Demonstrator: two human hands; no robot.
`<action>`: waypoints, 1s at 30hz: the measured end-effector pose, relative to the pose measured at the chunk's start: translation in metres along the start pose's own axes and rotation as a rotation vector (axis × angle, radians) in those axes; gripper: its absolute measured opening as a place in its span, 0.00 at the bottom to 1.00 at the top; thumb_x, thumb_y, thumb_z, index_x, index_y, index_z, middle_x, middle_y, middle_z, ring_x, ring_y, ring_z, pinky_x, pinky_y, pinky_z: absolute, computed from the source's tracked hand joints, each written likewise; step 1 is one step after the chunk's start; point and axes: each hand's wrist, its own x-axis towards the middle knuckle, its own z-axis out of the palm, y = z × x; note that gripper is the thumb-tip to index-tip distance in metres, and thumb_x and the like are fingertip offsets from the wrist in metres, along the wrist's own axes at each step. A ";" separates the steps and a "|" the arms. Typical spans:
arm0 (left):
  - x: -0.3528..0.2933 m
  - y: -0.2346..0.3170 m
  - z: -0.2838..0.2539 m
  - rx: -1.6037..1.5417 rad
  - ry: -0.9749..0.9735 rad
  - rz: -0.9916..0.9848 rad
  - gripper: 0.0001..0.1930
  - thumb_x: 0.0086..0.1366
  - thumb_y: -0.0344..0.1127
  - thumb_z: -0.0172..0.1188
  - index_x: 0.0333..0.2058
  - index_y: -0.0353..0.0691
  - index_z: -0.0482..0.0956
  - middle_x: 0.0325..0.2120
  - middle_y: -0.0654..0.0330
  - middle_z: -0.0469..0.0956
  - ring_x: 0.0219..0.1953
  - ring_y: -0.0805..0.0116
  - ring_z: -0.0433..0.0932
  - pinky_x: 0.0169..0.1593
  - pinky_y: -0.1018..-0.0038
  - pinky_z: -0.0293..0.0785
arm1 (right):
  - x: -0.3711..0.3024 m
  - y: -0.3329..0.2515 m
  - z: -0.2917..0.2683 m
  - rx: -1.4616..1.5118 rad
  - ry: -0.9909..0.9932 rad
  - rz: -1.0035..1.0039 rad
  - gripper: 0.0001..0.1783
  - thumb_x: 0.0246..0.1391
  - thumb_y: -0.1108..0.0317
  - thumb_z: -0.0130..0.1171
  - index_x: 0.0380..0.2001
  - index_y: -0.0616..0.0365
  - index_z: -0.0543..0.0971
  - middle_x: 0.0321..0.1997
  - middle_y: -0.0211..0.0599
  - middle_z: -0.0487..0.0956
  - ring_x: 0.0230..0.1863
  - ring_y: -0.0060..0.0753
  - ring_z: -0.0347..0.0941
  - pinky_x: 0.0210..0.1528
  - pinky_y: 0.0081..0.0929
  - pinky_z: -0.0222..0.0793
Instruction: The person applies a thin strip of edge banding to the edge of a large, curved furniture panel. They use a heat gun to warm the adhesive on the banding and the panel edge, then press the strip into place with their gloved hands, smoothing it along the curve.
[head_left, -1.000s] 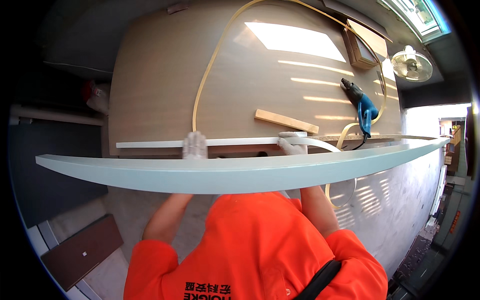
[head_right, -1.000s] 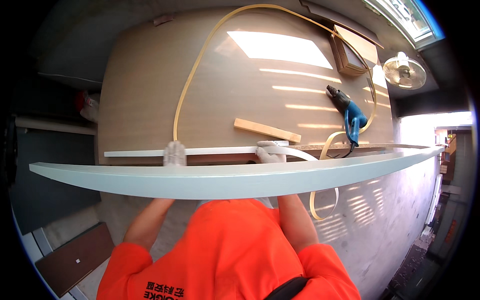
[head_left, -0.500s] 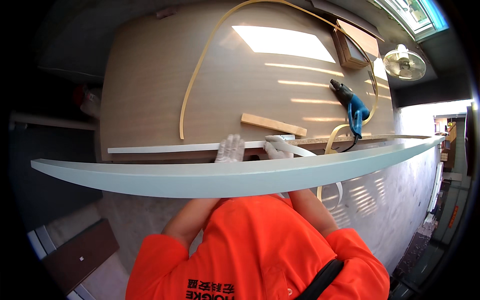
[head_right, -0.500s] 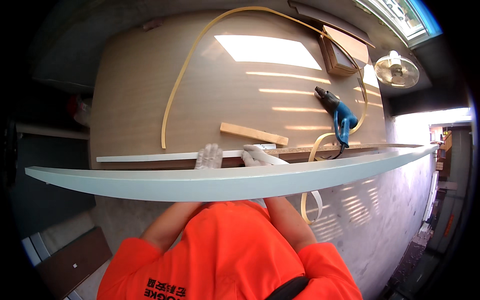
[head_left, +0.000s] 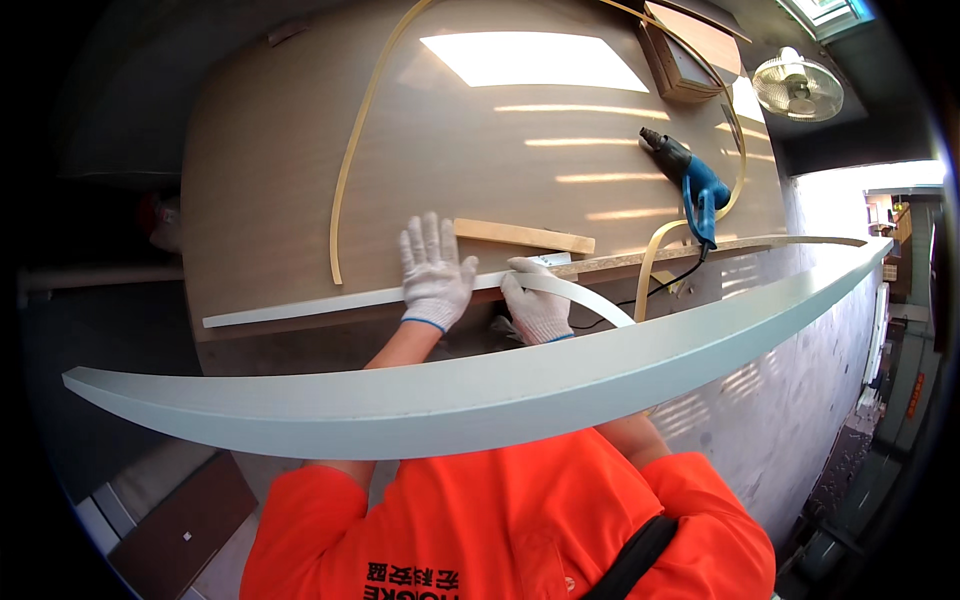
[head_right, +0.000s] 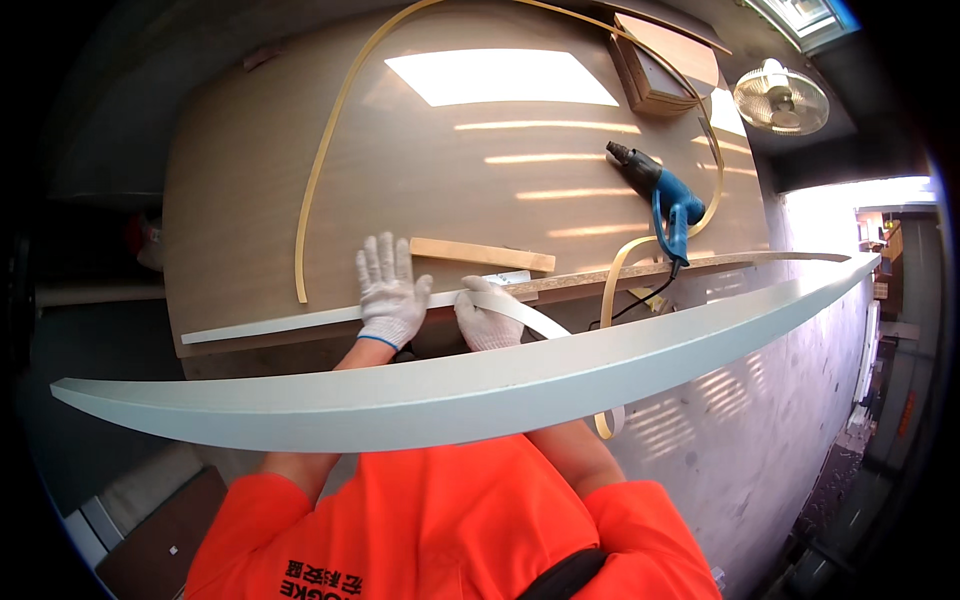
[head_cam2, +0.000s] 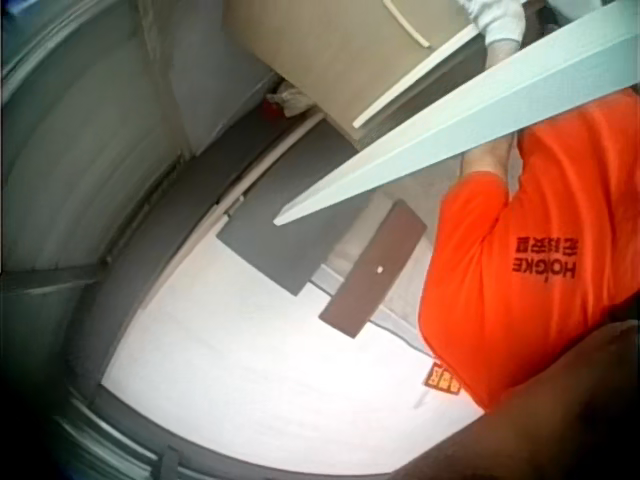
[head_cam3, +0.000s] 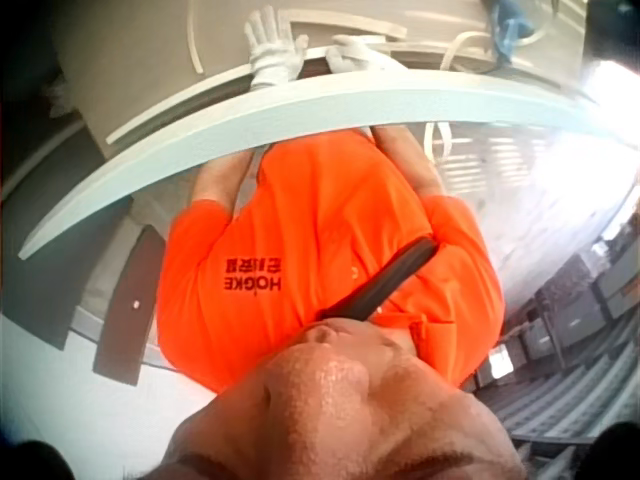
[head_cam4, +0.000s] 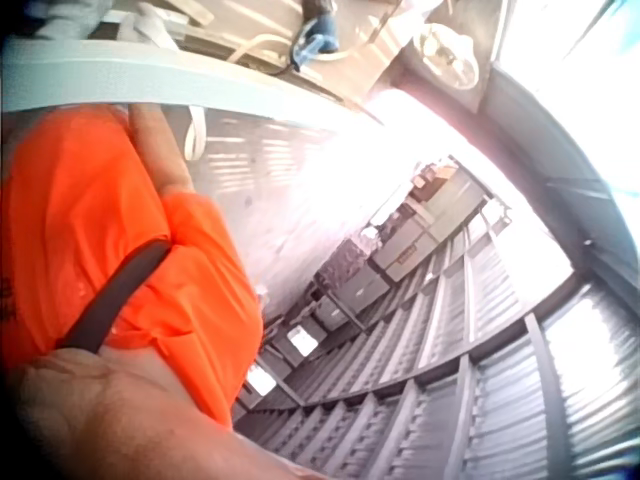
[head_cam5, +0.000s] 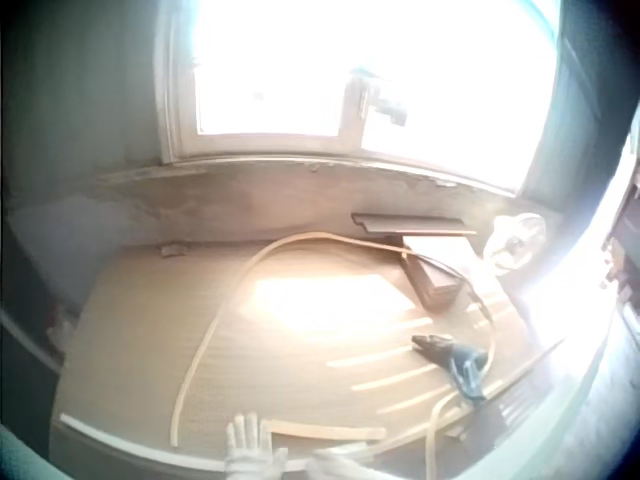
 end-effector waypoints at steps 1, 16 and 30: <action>0.006 0.021 0.005 -0.031 -0.008 0.013 0.40 0.75 0.56 0.50 0.76 0.35 0.57 0.80 0.42 0.44 0.82 0.39 0.35 0.81 0.45 0.27 | 0.004 0.002 -0.003 -0.181 0.004 -0.125 0.20 0.57 0.59 0.66 0.48 0.62 0.86 0.43 0.50 0.88 0.47 0.44 0.86 0.52 0.36 0.79; 0.002 -0.047 -0.008 -0.012 0.082 -0.151 0.42 0.72 0.57 0.53 0.74 0.31 0.61 0.78 0.39 0.49 0.81 0.35 0.39 0.81 0.44 0.29 | 0.000 0.008 -0.035 0.649 0.105 0.265 0.22 0.56 0.60 0.72 0.49 0.64 0.85 0.40 0.33 0.85 0.41 0.32 0.81 0.49 0.32 0.77; 0.004 -0.031 -0.020 -0.004 -0.026 -0.148 0.40 0.71 0.56 0.55 0.73 0.33 0.64 0.78 0.41 0.51 0.81 0.39 0.42 0.81 0.43 0.32 | 0.125 -0.011 -0.272 0.932 0.912 0.172 0.18 0.67 0.74 0.58 0.58 0.66 0.72 0.43 0.41 0.81 0.32 0.28 0.81 0.33 0.25 0.80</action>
